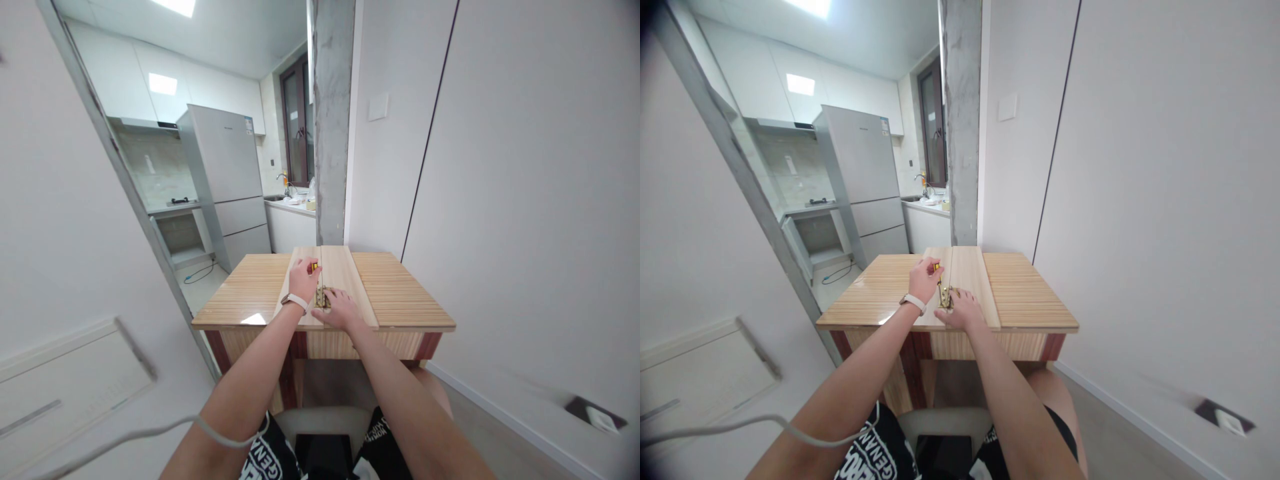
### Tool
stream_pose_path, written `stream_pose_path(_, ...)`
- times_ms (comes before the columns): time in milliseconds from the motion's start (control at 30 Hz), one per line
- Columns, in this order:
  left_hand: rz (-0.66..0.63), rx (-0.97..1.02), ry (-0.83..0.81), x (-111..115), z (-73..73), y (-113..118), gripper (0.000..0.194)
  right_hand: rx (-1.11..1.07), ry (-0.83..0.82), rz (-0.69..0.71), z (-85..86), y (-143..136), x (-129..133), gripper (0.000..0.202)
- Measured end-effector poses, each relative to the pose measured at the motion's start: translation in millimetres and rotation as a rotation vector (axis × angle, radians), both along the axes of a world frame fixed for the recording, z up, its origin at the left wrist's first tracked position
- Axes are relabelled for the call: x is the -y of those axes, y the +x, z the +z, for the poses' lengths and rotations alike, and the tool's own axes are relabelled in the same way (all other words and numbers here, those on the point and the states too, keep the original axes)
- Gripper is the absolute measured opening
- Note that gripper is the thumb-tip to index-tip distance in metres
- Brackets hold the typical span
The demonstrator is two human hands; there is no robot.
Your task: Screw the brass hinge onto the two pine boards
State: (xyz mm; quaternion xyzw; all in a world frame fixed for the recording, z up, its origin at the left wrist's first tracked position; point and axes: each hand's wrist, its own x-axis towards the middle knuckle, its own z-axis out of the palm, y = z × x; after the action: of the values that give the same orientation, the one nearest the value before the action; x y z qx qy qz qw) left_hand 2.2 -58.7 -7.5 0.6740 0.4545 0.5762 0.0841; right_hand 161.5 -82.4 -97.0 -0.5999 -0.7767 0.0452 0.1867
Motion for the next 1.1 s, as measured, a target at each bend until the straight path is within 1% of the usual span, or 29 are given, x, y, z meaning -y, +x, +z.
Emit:
stream_pose_path(167,-0.077,0.01,-0.002,-4.6,-2.4,0.8,0.021,0.002,0.001,0.001,-1.3,0.6,-1.7,0.1)
stream_pose_path(300,-0.112,0.052,-0.005,-3.6,-2.5,-0.1,0.018,-0.005,0.012,-0.002,-3.1,0.7,-2.7,0.102)
stream_pose_path(367,-0.106,0.063,0.005,-2.8,-2.5,-0.7,0.017,-0.007,0.011,-0.002,-3.6,0.5,-3.1,0.103)
stream_pose_path(467,-0.053,0.065,0.021,-3.3,-2.7,-1.5,0.015,-0.006,0.009,-0.002,-3.7,0.1,-3.2,0.103)
stream_pose_path(633,-0.008,0.047,0.002,-4.7,-1.3,-1.5,0.014,0.0,-0.004,-0.012,-2.0,-0.5,-1.8,0.101)
stream_pose_path(733,-0.011,0.032,-0.002,-3.1,1.3,-0.8,0.014,0.001,-0.008,-0.008,-0.7,-0.4,-0.7,0.101)
stream_pose_path(867,-0.049,0.034,-0.012,-1.7,3.4,0.0,0.014,0.003,-0.02,-0.009,-0.1,-0.1,-0.6,0.103)
stream_pose_path(1033,-0.087,0.055,-0.014,-2.2,1.2,-1.2,0.014,0.006,-0.025,-0.012,-0.3,-0.3,-1.3,0.103)
stream_pose_path(1100,-0.078,0.07,-0.008,-1.9,-0.1,-1.9,0.017,0.002,-0.017,-0.01,-0.1,-0.6,-1.0,0.103)
